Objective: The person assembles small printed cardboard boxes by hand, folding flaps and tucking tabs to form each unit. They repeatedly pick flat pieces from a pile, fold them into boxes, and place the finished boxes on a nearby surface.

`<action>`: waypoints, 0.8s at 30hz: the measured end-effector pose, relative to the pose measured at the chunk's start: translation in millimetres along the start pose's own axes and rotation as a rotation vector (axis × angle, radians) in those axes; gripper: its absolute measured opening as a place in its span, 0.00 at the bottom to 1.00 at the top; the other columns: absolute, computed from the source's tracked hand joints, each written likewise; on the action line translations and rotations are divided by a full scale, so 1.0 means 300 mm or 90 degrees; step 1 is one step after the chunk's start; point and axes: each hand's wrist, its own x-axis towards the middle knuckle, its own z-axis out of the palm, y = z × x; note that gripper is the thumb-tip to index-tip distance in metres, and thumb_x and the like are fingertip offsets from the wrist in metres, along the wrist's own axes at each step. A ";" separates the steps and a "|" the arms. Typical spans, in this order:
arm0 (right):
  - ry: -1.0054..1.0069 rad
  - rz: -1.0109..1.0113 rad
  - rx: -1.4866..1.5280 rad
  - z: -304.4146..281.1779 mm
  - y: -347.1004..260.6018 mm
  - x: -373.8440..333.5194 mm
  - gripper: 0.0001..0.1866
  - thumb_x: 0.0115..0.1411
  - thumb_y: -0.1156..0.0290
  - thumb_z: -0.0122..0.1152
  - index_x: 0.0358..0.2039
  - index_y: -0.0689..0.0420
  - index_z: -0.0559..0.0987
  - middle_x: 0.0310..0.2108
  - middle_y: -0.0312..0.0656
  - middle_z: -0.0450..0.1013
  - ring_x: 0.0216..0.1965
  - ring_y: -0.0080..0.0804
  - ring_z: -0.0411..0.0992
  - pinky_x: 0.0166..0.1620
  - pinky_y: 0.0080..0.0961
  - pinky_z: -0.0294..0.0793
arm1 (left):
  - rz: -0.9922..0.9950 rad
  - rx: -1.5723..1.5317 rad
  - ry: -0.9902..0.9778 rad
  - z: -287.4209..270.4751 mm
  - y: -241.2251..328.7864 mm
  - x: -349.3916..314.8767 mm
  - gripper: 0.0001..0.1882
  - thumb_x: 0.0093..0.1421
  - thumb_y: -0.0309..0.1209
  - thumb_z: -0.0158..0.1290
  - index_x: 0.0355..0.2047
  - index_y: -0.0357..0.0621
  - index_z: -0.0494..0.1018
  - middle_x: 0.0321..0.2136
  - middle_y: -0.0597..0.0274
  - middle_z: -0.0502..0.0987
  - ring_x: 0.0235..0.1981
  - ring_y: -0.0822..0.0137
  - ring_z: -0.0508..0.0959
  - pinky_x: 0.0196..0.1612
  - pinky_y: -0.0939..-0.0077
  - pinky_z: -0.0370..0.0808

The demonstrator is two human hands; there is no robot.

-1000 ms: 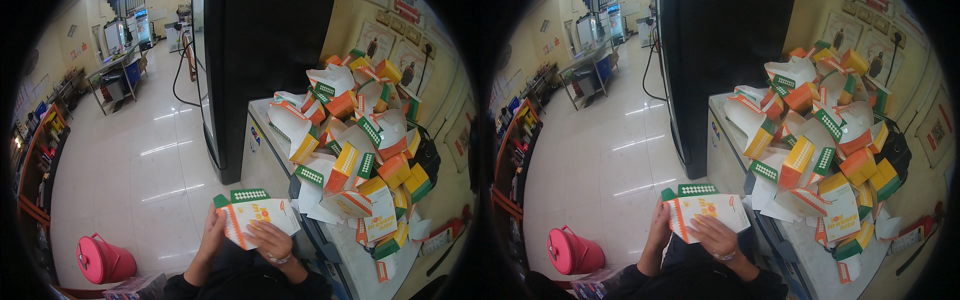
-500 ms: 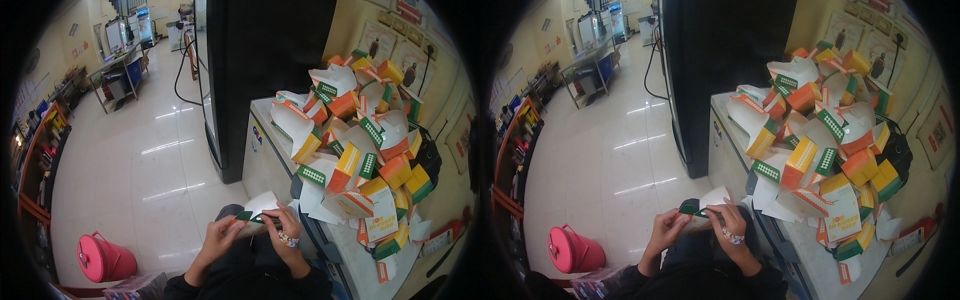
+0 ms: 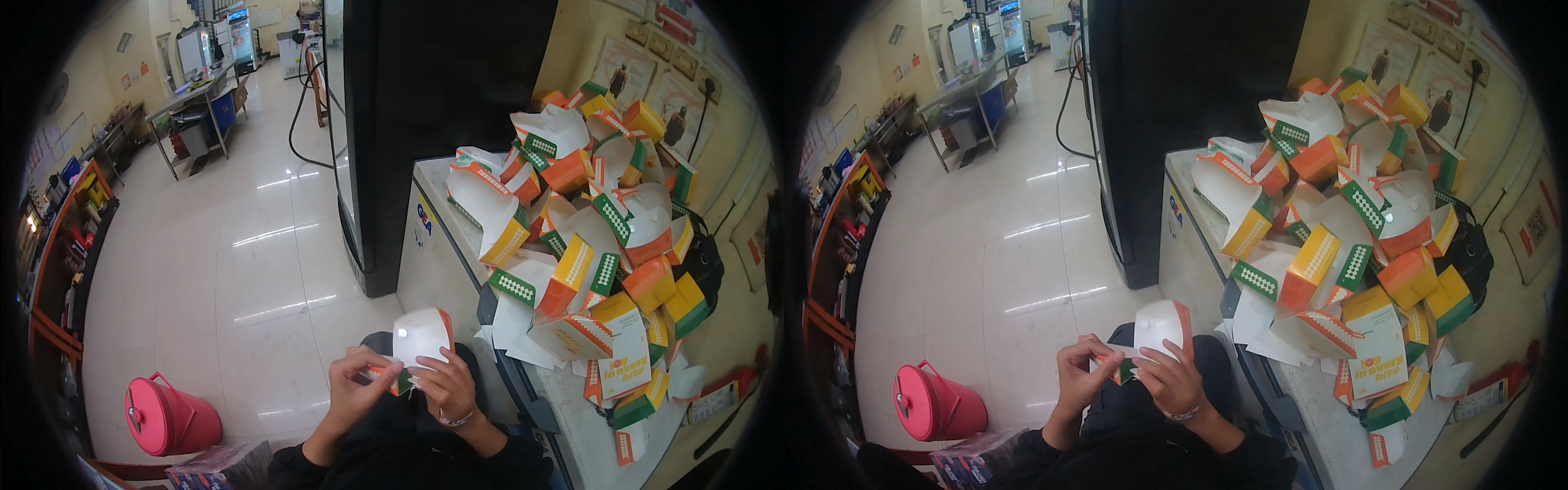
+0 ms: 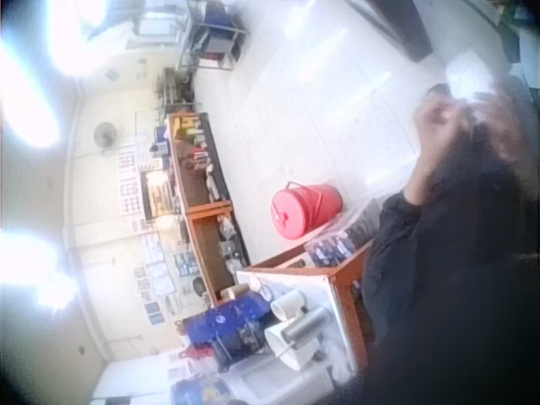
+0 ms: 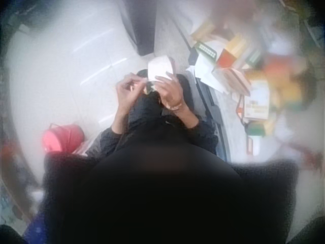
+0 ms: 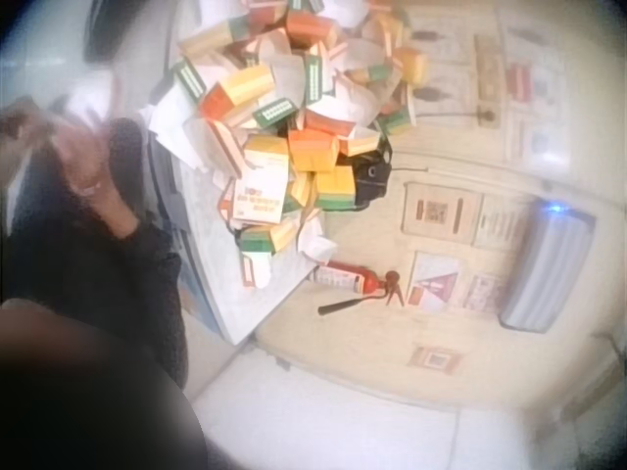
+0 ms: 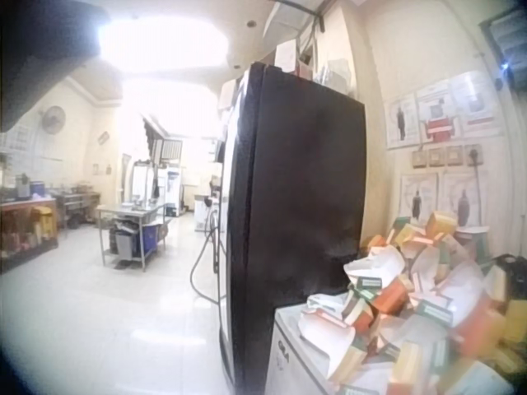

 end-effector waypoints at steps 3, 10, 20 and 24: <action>0.026 0.008 0.008 0.005 -0.006 -0.010 0.11 0.53 0.78 0.58 0.36 0.57 0.67 0.41 0.43 0.74 0.45 0.38 0.73 0.53 0.41 0.69 | 0.044 0.021 -0.016 0.012 0.010 -0.005 0.04 0.48 0.27 0.62 0.21 0.43 0.78 0.16 0.67 0.75 0.19 0.75 0.69 0.31 0.78 0.58; -0.037 0.108 0.201 -0.027 -0.014 -0.001 0.14 0.51 0.82 0.59 0.36 0.58 0.67 0.41 0.46 0.74 0.42 0.40 0.74 0.54 0.44 0.69 | 0.085 0.049 -0.042 0.004 0.026 0.004 0.04 0.47 0.27 0.62 0.20 0.43 0.78 0.14 0.70 0.74 0.18 0.76 0.68 0.30 0.78 0.57; -0.041 0.125 0.245 -0.055 -0.034 0.007 0.13 0.52 0.83 0.58 0.37 0.58 0.68 0.35 0.45 0.73 0.38 0.37 0.74 0.56 0.42 0.66 | 0.146 0.043 -0.099 0.003 0.055 0.009 0.05 0.44 0.26 0.63 0.17 0.44 0.77 0.13 0.70 0.72 0.18 0.73 0.67 0.31 0.78 0.59; -0.153 0.461 0.702 -0.063 -0.020 -0.014 0.08 0.57 0.79 0.56 0.37 0.59 0.69 0.34 0.39 0.71 0.38 0.27 0.72 0.51 0.27 0.69 | 0.303 0.151 -0.071 0.008 0.035 -0.017 0.04 0.47 0.31 0.58 0.19 0.47 0.77 0.14 0.70 0.71 0.21 0.70 0.67 0.30 0.74 0.62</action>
